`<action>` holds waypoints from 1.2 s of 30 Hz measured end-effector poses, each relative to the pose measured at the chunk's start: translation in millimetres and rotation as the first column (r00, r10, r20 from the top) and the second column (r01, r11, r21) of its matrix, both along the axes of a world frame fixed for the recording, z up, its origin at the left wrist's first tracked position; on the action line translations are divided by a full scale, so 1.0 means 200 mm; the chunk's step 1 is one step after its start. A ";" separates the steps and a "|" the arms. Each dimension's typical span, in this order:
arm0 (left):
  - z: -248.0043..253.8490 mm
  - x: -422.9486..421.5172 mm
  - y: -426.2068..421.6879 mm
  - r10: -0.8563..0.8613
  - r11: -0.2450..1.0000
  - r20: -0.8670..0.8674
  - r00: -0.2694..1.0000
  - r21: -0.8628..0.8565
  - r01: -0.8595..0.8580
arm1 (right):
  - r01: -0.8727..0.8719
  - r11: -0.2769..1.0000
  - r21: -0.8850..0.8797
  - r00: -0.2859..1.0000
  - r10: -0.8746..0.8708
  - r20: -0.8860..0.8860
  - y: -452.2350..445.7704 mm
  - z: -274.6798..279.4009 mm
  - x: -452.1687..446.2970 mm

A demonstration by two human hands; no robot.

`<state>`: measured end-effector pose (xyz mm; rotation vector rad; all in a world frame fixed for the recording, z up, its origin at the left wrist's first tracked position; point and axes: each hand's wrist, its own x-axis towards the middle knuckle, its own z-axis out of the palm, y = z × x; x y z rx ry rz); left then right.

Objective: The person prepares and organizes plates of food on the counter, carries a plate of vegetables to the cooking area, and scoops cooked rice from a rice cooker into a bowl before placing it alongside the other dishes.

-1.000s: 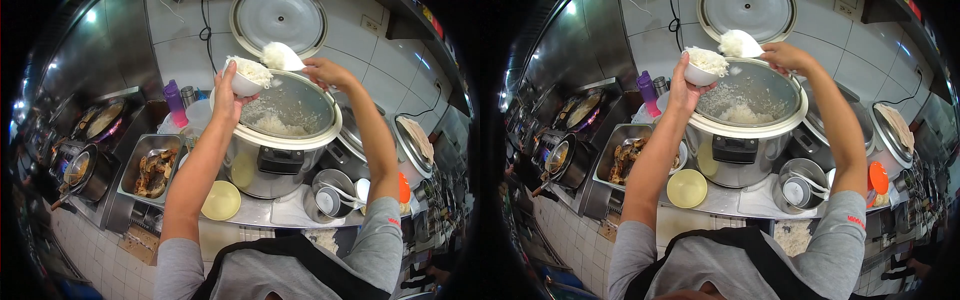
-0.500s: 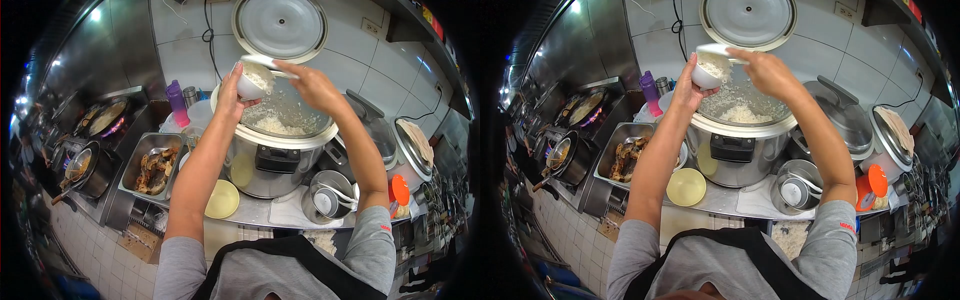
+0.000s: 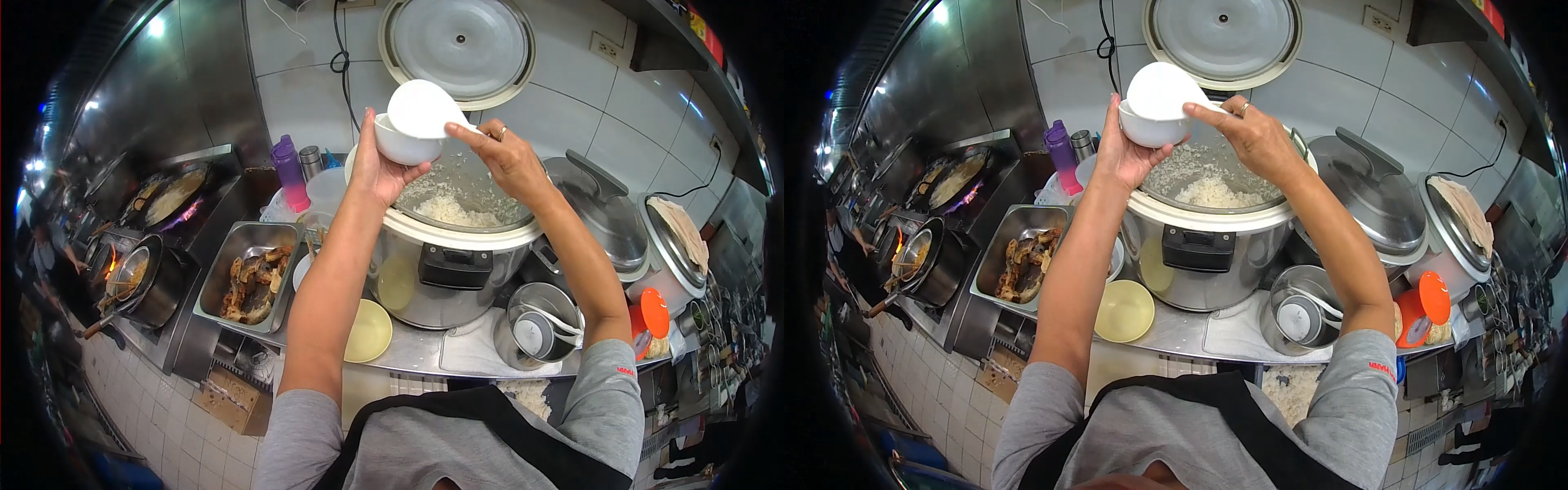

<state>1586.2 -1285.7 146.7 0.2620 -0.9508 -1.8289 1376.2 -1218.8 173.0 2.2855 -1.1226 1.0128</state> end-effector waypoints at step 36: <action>-0.01 0.00 0.09 0.269 0.931 -0.194 0.944 -0.200 -0.306 | -0.436 0.714 0.547 0.736 -0.067 0.674 0.17 -0.03 0.27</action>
